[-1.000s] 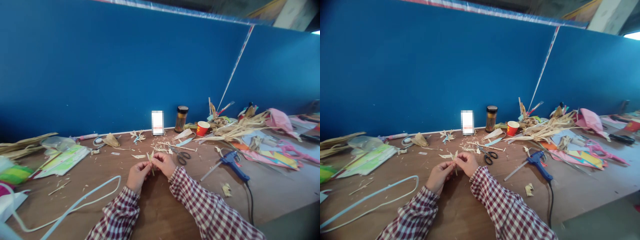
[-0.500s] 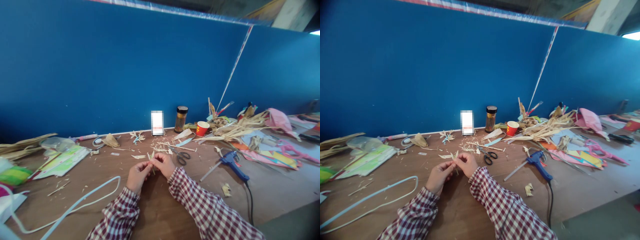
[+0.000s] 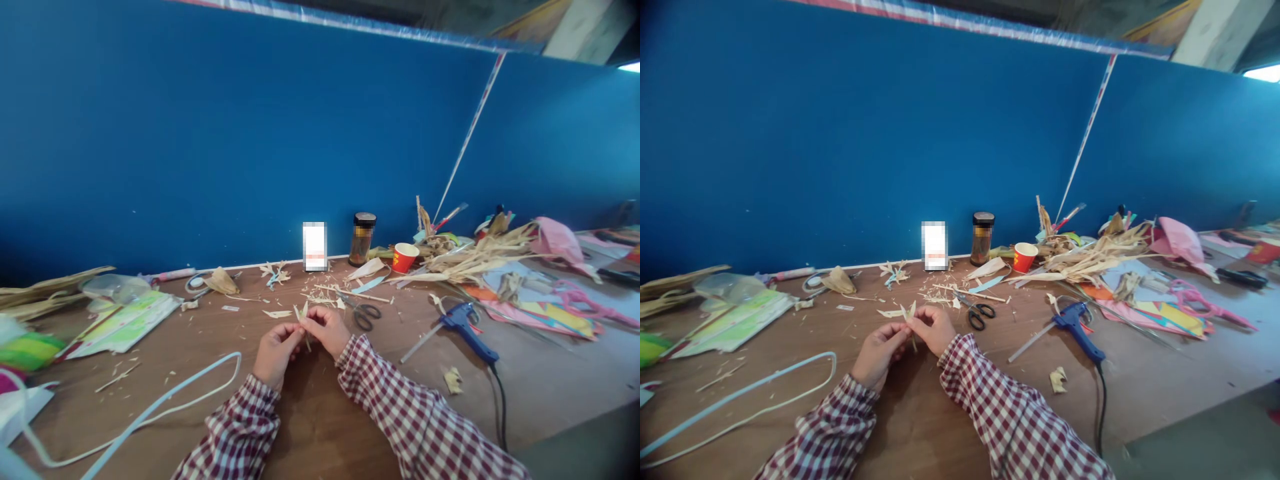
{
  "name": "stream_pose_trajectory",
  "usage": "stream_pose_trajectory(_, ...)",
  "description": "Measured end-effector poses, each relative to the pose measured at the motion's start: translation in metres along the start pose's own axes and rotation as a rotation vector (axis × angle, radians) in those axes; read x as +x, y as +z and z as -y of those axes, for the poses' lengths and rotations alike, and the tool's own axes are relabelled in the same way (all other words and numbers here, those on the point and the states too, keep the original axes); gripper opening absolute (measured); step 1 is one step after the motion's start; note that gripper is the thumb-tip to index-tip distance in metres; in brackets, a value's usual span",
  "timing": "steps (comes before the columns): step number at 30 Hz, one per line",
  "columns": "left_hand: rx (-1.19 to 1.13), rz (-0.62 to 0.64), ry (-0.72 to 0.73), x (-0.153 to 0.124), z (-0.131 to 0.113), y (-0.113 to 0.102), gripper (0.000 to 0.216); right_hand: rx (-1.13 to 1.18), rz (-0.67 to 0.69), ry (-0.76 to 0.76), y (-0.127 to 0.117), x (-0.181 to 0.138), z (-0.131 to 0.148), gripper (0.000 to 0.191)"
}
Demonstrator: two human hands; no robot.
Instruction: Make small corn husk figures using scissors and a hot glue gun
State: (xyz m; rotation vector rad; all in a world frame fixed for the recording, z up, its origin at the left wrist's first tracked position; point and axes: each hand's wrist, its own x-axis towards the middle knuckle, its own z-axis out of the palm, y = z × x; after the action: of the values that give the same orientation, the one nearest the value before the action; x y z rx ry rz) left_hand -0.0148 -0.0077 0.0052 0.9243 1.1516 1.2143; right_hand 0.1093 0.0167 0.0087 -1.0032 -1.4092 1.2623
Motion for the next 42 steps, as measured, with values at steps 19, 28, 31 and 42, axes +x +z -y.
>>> stream_pose_trajectory(19, -0.033, -0.046, -0.031, 0.000, -0.004, 0.001, 0.029, -0.094, 0.029, -0.023, -0.008, 0.005, -0.002, 0.024)
stream_pose_trajectory(28, -0.097, -0.031, -0.029, 0.005, -0.005, -0.004, 0.026, -1.091, -0.067, -0.019, -0.086, -0.007, 0.033, 0.017)
stream_pose_trajectory(31, -0.093, -0.025, -0.012, 0.003, -0.007, -0.004, 0.027, -1.384, -0.035, 0.161, -0.103, -0.013, 0.034, 0.017)
stream_pose_trajectory(42, -0.220, -0.058, 0.016, 0.004, -0.009, -0.007, 0.027, -1.311, -0.013, 0.284, -0.111, -0.018, 0.031, 0.005)
